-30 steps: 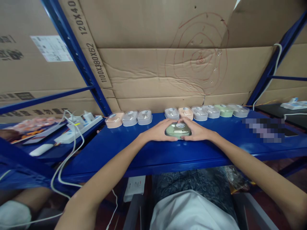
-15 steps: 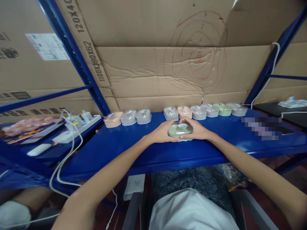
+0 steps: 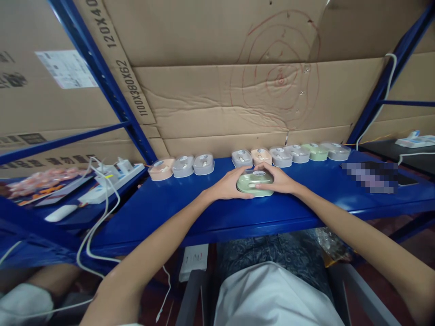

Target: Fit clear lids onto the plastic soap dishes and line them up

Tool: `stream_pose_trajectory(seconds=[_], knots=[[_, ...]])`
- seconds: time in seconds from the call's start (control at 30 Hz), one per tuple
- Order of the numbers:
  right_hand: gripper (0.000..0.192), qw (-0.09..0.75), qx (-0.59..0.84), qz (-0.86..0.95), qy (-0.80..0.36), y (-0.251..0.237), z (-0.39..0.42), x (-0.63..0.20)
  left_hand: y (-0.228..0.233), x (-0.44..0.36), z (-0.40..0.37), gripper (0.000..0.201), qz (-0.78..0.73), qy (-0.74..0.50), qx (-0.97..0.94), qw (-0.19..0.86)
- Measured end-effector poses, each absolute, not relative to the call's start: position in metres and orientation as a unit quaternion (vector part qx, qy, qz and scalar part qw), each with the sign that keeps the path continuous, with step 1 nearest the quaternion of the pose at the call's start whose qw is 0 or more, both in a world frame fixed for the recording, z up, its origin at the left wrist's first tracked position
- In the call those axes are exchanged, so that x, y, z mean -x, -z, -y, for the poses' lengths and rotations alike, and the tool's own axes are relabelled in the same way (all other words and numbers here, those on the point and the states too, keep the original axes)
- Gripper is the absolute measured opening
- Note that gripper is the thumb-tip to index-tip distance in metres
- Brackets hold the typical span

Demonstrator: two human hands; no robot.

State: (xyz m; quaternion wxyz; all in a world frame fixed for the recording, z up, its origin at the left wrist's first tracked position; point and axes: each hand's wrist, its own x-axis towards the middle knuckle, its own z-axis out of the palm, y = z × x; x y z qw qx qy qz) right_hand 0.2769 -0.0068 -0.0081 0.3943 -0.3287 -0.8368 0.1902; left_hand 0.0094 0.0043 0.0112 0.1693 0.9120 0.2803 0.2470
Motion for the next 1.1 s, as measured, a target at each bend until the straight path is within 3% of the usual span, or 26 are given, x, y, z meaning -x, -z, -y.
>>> stream_pose_trajectory(seconds=[0.37,0.73,0.97,1.1], knots=[[0.051,0.398,0.346,0.82,-0.223,0.009,-0.001,-0.282,-0.013,-0.007,-0.007,0.118,-0.29,-0.243,-0.909,0.176],[0.055,0.444,0.364,0.765,-0.291,0.004,-0.004,-0.281,-0.011,0.0,-0.01,0.14,-0.308,-0.219,-0.903,0.202],[0.065,0.454,0.416,0.707,-0.349,0.008,-0.012,-0.287,-0.007,0.002,-0.015,0.142,-0.322,-0.202,-0.906,0.185],[0.067,0.466,0.425,0.688,-0.36,0.01,-0.017,-0.289,-0.008,0.002,-0.016,0.131,-0.328,-0.194,-0.91,0.165]])
